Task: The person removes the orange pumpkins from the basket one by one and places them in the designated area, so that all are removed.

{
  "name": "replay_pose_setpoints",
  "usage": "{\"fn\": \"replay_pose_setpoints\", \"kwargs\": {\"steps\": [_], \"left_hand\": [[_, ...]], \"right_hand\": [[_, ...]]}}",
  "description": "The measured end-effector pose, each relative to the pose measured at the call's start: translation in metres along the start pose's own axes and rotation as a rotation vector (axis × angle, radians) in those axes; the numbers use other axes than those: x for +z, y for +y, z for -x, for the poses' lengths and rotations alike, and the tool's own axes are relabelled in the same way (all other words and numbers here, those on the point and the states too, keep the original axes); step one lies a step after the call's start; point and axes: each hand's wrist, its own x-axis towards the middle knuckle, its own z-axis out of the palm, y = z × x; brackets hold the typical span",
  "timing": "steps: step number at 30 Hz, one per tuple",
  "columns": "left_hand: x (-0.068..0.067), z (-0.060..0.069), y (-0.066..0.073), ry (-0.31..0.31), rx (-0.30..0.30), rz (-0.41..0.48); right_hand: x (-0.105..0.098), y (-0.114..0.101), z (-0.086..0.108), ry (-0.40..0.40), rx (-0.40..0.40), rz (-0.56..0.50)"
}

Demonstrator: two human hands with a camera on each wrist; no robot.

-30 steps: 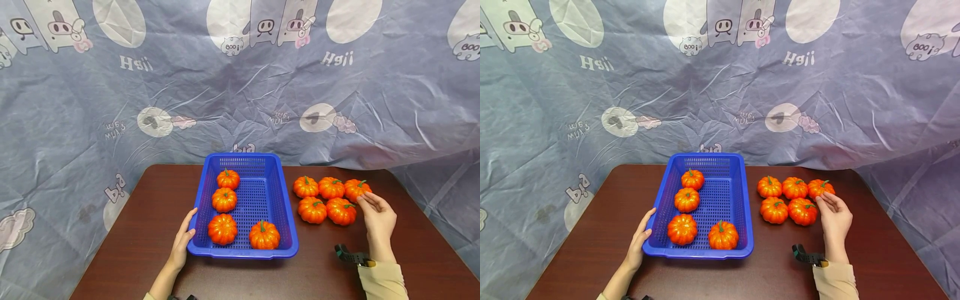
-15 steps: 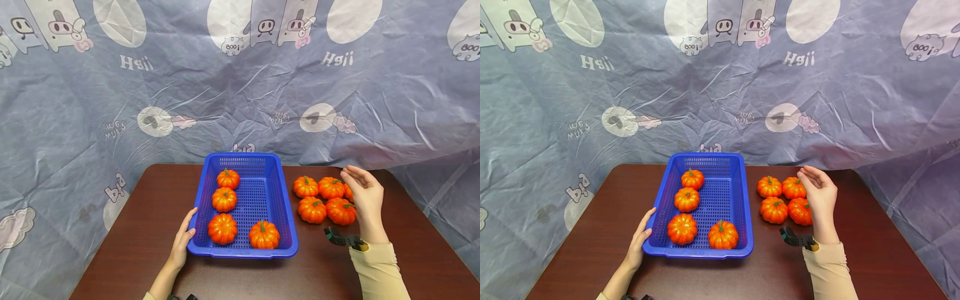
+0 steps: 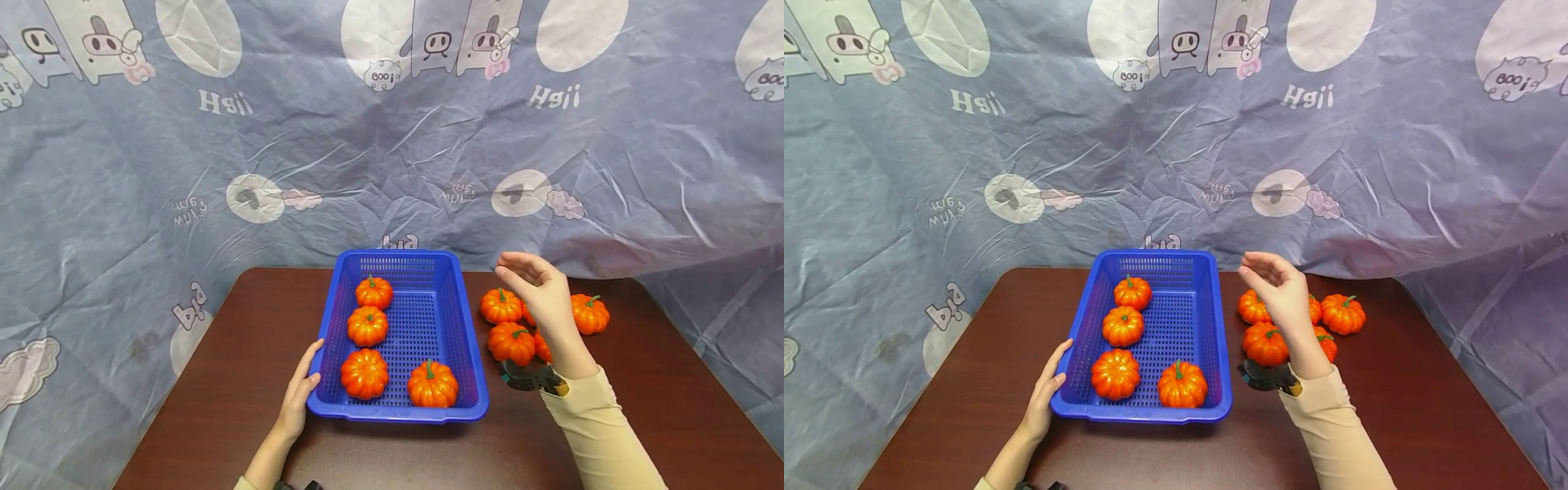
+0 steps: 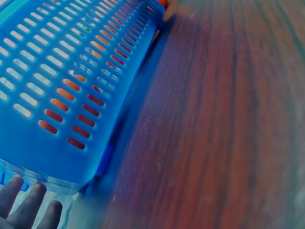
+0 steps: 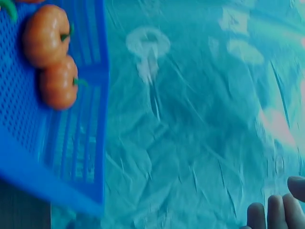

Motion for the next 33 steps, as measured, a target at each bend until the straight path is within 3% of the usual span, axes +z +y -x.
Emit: {"fn": "replay_pose_setpoints", "kwargs": {"steps": [6, 11, 17, 25, 29, 33], "left_hand": [[0.0, 0.0, 0.0, 0.005, -0.006, -0.007], [0.0, 0.0, -0.001, -0.001, -0.005, -0.011], [0.0, 0.0, -0.001, -0.002, 0.001, -0.007], [0.0, -0.001, -0.002, -0.012, 0.015, 0.01], [0.0, -0.001, -0.001, -0.01, 0.016, 0.005], [-0.001, -0.001, -0.001, -0.01, 0.014, 0.006]], "right_hand": [[0.026, 0.003, 0.001, -0.178, -0.003, 0.169], [0.041, 0.01, 0.005, -0.358, 0.014, 0.212], [0.053, 0.023, 0.006, -0.584, 0.038, 0.141], [0.057, 0.038, 0.001, -0.936, 0.154, -0.035], [0.058, 0.044, -0.001, -1.014, 0.213, -0.037], [0.061, 0.051, -0.003, -1.036, 0.252, -0.011]]}}
